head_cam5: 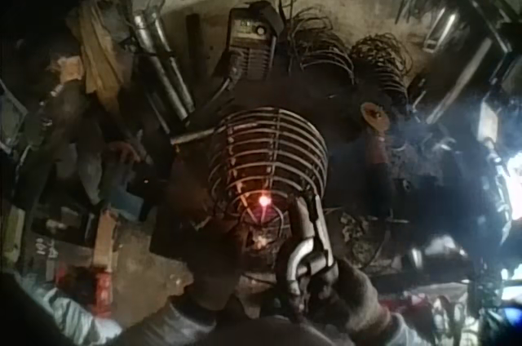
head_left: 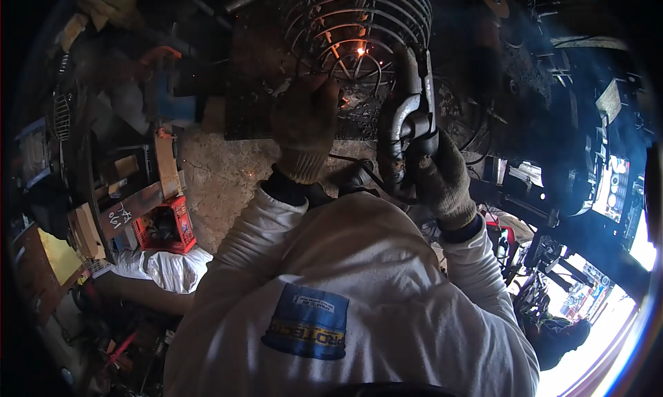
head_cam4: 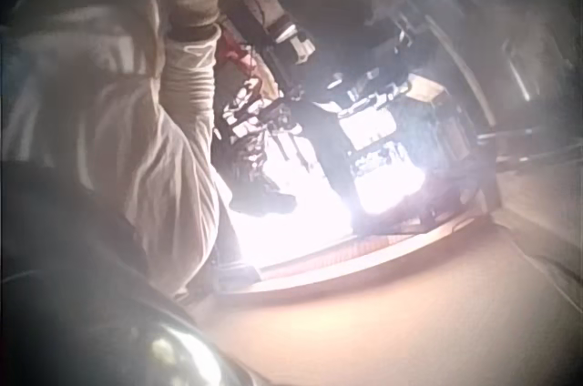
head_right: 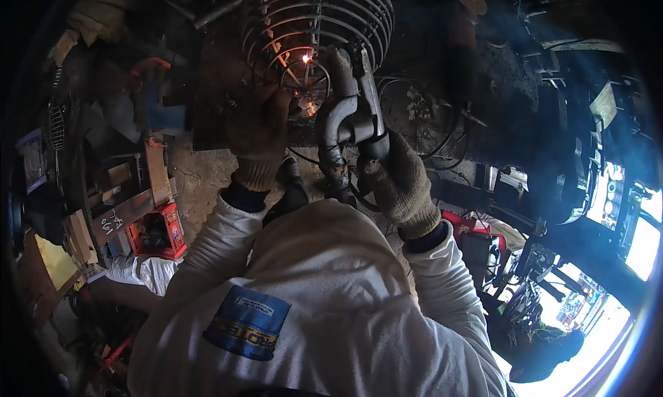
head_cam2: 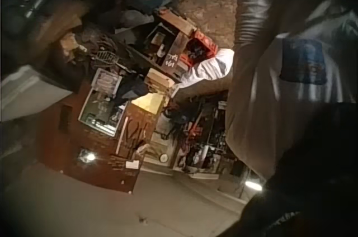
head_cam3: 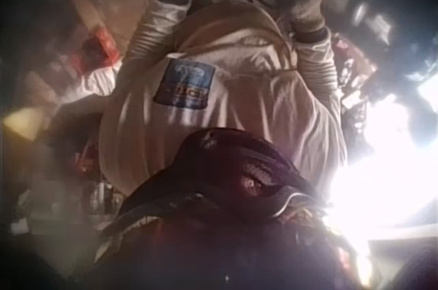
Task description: The person welds components onto a dome-shaped wire frame using a welding torch and a handheld metal rod. The person hammers parts of the frame and continues welding various points on the structure.
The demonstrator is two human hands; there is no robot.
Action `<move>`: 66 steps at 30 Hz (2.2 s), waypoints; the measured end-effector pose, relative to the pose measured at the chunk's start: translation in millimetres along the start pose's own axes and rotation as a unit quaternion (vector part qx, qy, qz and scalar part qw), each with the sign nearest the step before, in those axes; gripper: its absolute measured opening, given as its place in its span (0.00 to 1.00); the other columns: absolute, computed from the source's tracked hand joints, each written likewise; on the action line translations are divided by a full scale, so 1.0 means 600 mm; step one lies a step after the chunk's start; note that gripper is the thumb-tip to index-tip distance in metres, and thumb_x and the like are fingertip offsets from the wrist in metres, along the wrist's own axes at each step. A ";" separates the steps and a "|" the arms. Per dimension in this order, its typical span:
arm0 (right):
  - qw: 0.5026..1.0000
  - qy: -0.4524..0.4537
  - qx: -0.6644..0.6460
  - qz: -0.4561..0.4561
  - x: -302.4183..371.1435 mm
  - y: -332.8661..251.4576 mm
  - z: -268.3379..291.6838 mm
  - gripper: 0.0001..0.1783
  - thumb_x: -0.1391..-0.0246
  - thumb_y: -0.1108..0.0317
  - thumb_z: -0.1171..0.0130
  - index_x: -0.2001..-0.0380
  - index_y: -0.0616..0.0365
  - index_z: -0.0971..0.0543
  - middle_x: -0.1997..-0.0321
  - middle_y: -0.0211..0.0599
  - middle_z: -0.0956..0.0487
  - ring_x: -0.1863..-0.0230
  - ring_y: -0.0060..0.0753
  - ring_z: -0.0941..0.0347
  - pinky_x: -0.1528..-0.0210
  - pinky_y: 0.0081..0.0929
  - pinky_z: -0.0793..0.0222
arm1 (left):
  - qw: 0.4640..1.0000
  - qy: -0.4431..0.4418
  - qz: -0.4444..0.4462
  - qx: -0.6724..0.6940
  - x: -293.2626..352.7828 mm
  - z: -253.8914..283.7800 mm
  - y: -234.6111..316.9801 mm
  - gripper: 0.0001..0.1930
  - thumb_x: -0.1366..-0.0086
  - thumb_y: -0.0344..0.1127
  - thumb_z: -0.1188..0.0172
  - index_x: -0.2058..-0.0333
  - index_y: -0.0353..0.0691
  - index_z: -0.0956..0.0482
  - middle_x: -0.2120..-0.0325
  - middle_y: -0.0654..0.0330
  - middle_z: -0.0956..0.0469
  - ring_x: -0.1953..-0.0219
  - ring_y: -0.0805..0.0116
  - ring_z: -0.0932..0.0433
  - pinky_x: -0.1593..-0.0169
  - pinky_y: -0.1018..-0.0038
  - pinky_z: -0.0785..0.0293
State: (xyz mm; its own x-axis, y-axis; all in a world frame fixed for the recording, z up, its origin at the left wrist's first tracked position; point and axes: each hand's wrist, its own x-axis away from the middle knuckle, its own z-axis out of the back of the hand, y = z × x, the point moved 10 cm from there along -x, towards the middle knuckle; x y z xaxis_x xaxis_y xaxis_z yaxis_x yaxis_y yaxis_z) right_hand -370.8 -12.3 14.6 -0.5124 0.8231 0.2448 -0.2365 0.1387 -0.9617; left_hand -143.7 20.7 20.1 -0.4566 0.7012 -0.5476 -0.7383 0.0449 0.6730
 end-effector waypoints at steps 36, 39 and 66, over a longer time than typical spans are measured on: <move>0.978 0.163 -0.042 0.127 0.056 -0.027 0.062 0.31 0.36 0.52 0.43 0.40 0.65 0.32 0.56 0.28 0.23 0.62 0.17 0.29 0.62 0.17 0.33 | 0.998 -0.048 0.041 0.019 0.025 0.045 0.007 0.14 0.40 0.30 0.33 0.55 0.42 0.22 0.65 0.58 0.19 0.69 0.59 0.19 0.64 0.63 0.22; 0.976 0.144 -0.114 0.116 0.072 0.009 0.078 0.30 0.35 0.52 0.43 0.41 0.64 0.32 0.56 0.28 0.23 0.62 0.16 0.29 0.62 0.16 0.34 | 0.999 -0.048 0.025 -0.001 0.057 0.084 0.023 0.13 0.42 0.28 0.33 0.57 0.41 0.20 0.67 0.57 0.17 0.71 0.59 0.19 0.64 0.64 0.22; 0.620 0.728 0.223 0.191 0.437 -0.069 0.464 0.23 0.37 0.67 0.42 0.42 0.61 0.34 0.62 0.37 0.23 0.73 0.24 0.25 0.74 0.22 0.27 | 0.948 -0.294 -0.103 0.065 0.116 0.014 0.094 0.10 0.34 0.32 0.40 0.58 0.33 0.18 0.65 0.48 0.17 0.63 0.52 0.18 0.58 0.62 0.24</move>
State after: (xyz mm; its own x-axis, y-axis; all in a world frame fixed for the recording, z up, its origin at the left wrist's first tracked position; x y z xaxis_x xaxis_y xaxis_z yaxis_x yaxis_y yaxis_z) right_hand -725.4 44.8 152.8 0.6101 0.4195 -0.6722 -0.6977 -0.1176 -0.7067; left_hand -212.7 77.9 24.1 0.0737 0.9415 -0.3288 -0.6963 0.2846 0.6589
